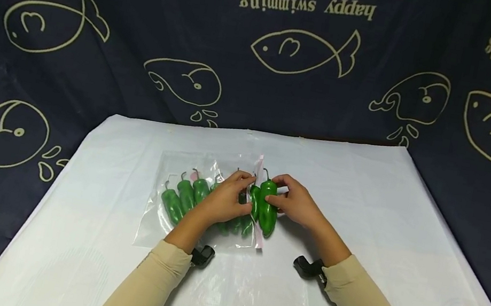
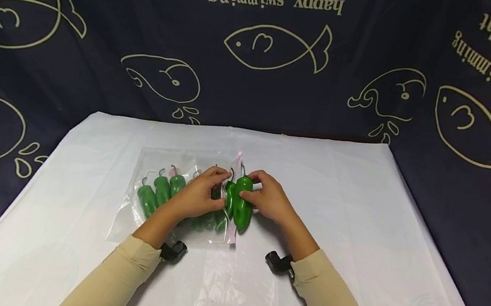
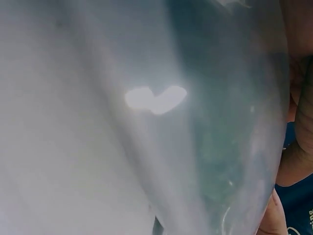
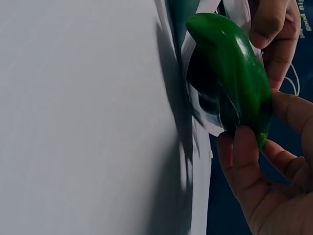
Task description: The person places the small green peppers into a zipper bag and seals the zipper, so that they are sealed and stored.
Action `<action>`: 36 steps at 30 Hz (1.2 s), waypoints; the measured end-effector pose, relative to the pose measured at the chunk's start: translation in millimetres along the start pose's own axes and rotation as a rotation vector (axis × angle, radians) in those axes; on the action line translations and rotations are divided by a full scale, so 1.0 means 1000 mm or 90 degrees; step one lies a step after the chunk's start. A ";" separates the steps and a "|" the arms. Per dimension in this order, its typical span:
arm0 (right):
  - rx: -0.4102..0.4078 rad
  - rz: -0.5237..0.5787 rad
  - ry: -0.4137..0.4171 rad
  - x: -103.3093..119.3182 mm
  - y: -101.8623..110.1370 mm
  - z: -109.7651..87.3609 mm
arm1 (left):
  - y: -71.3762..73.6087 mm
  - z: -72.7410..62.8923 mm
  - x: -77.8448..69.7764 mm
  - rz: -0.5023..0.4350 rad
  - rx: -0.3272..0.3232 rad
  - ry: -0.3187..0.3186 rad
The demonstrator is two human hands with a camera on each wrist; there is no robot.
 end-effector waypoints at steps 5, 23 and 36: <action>-0.011 -0.006 -0.006 0.004 -0.002 0.003 | 0.000 0.000 -0.001 0.004 0.004 -0.001; -0.002 0.006 -0.034 0.004 -0.010 0.009 | -0.001 0.001 -0.002 -0.020 0.007 -0.013; 0.000 0.001 -0.042 0.005 -0.015 0.013 | 0.001 0.001 -0.004 -0.025 0.011 -0.004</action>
Point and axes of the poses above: each hand's wrist, its own z-axis towards the middle knuckle, its own y-axis out of the back of the hand, x = y × z, the point moved 5 cm from there along z, towards the middle knuckle, and after that the axes turned 6 degrees about -y, right-handed, at the moved point
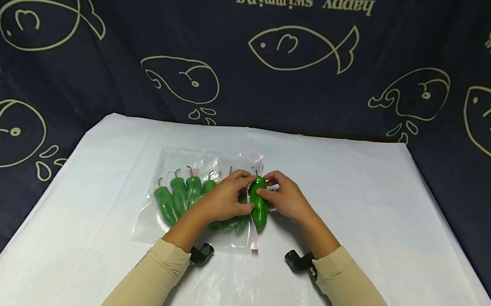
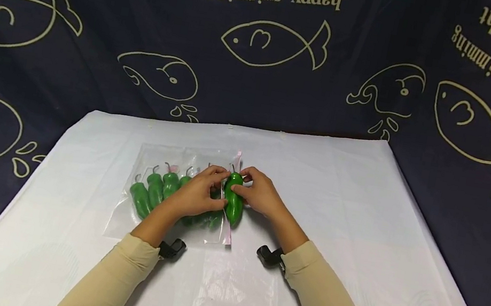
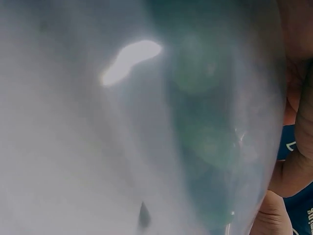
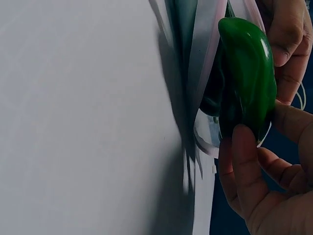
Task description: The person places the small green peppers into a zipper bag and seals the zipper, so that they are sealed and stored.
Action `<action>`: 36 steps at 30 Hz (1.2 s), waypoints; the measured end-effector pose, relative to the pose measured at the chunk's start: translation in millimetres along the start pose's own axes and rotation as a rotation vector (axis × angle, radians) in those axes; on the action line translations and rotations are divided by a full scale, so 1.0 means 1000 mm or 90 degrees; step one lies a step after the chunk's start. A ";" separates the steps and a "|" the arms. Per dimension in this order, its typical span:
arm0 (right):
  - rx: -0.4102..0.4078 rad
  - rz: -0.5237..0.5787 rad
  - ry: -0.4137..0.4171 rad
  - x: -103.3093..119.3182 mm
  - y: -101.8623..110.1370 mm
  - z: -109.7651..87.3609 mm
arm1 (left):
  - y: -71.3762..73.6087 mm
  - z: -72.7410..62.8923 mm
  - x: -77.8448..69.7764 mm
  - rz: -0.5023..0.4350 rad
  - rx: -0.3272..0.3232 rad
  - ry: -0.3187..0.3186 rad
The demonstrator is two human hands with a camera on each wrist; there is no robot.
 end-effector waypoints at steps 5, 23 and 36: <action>0.001 0.008 -0.002 0.000 -0.002 0.002 | 0.000 0.000 0.000 -0.003 -0.004 0.001; 0.015 0.014 -0.012 -0.002 -0.013 0.003 | 0.003 0.001 -0.003 -0.019 0.004 0.018; 0.034 0.044 -0.008 -0.002 -0.017 0.004 | 0.004 -0.001 -0.004 -0.028 -0.007 0.013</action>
Point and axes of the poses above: each hand's wrist, its own z-axis towards the middle knuckle, its own y-axis out of the back of the hand, x = y × z, the point moved 5 cm from there along z, towards the middle knuckle, and after that the axes turned 6 degrees about -y, right-handed, at the moved point
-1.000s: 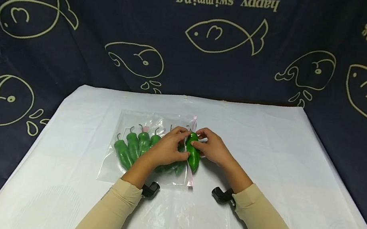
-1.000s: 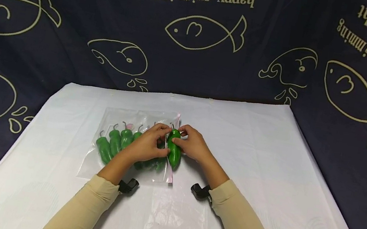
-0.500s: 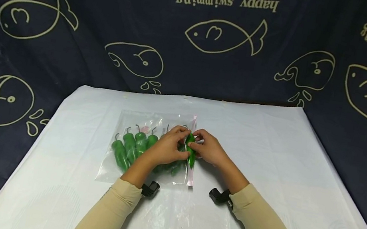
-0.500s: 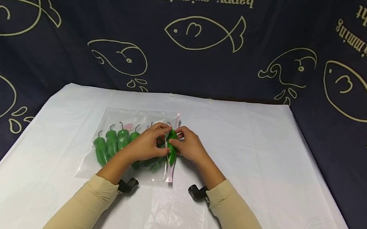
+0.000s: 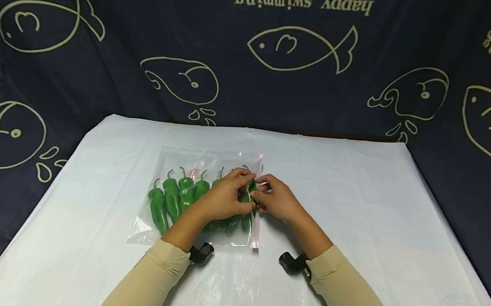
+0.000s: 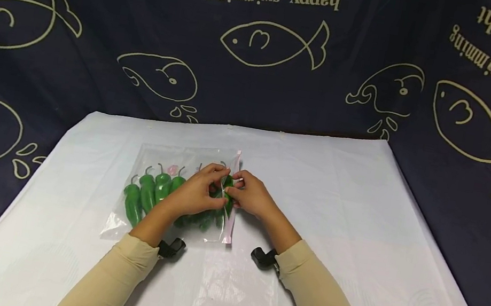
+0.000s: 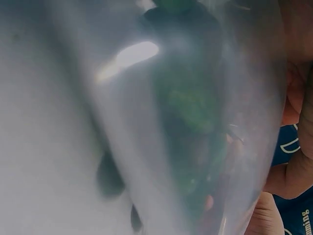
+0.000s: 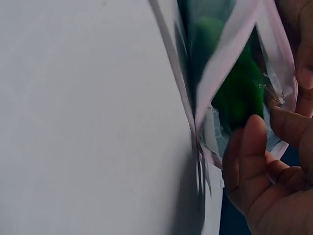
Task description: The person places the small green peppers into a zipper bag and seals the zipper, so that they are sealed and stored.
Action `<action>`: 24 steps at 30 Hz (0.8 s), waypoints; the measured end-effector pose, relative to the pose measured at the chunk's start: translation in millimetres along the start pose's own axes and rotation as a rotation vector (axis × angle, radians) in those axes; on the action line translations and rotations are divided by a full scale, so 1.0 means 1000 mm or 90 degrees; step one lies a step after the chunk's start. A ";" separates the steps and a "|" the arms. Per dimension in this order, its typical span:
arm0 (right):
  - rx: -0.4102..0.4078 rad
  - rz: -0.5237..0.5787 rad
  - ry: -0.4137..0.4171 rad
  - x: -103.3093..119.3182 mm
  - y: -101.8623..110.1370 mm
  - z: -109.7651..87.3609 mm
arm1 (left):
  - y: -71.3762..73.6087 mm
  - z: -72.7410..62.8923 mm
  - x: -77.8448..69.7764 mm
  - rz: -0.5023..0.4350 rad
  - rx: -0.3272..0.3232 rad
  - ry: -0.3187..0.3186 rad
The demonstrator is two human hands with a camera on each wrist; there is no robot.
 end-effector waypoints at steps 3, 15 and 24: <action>0.011 0.049 -0.018 0.000 0.000 -0.001 | 0.000 0.000 -0.001 -0.001 -0.001 -0.004; 0.056 0.117 -0.039 -0.001 -0.006 0.001 | 0.001 -0.001 0.000 0.008 0.000 0.003; 0.074 0.129 -0.040 -0.003 -0.009 0.003 | 0.001 -0.004 0.000 0.001 0.000 0.002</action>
Point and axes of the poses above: each hand's wrist, its own z-axis towards the middle knuckle, its own y-axis out of the back of the hand, x = y × z, the point moved 5 cm from there along z, towards the middle knuckle, and after that the axes turned 6 degrees about -y, right-handed, at the moved point
